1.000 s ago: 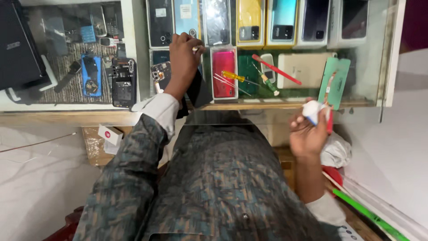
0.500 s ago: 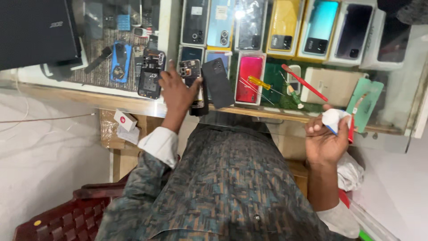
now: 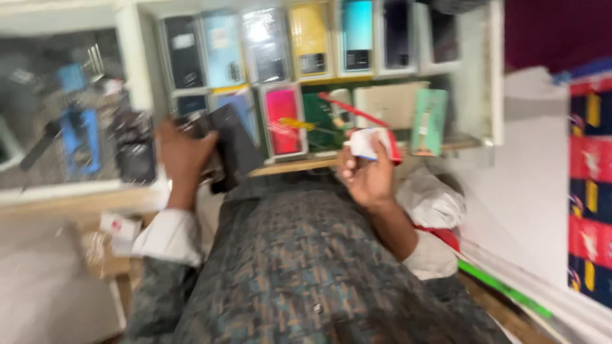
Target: The person uses a screwdriver to remove screws from a disassembled smartphone, then applies adhesive along the frame edges. The phone remains open on the workbench throughout the clip.
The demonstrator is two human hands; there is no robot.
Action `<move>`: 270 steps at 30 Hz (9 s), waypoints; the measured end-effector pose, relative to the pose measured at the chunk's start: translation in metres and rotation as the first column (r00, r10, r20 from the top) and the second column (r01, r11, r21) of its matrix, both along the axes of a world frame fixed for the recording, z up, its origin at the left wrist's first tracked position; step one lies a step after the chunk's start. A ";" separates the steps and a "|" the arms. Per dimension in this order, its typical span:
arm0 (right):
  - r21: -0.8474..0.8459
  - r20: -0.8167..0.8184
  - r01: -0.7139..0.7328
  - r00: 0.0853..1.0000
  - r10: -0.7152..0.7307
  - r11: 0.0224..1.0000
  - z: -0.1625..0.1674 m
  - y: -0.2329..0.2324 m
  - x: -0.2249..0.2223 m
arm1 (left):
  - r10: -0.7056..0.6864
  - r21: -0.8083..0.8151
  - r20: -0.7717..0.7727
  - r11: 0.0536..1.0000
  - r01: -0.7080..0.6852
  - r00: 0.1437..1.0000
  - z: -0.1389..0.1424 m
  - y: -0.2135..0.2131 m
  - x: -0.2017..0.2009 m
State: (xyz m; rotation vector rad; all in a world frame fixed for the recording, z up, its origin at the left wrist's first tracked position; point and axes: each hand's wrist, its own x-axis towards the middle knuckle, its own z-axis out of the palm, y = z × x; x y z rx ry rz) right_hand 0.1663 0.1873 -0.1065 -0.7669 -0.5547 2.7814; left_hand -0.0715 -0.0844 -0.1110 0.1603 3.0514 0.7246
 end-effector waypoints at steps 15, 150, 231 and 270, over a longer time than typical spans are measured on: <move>0.219 -0.020 0.365 0.929 -0.369 0.905 0.010 0.025 0.074 | -0.623 0.952 0.169 -0.098 -0.290 0.764 0.043 -0.049 -0.053; 0.990 -0.033 0.071 0.956 0.292 -0.121 0.209 -0.189 -0.128 | -0.774 0.541 -0.115 -0.575 -0.614 0.623 0.171 -0.040 0.060; 0.935 -0.015 0.142 0.931 0.365 -0.325 0.198 -0.175 -0.108 | -0.755 0.460 -0.269 -0.647 -0.608 0.599 0.158 -0.037 0.056; 0.861 0.040 0.227 0.862 0.505 -0.455 0.205 -0.168 -0.094 | -0.696 0.503 -0.244 -0.687 -0.525 0.676 0.152 -0.040 0.054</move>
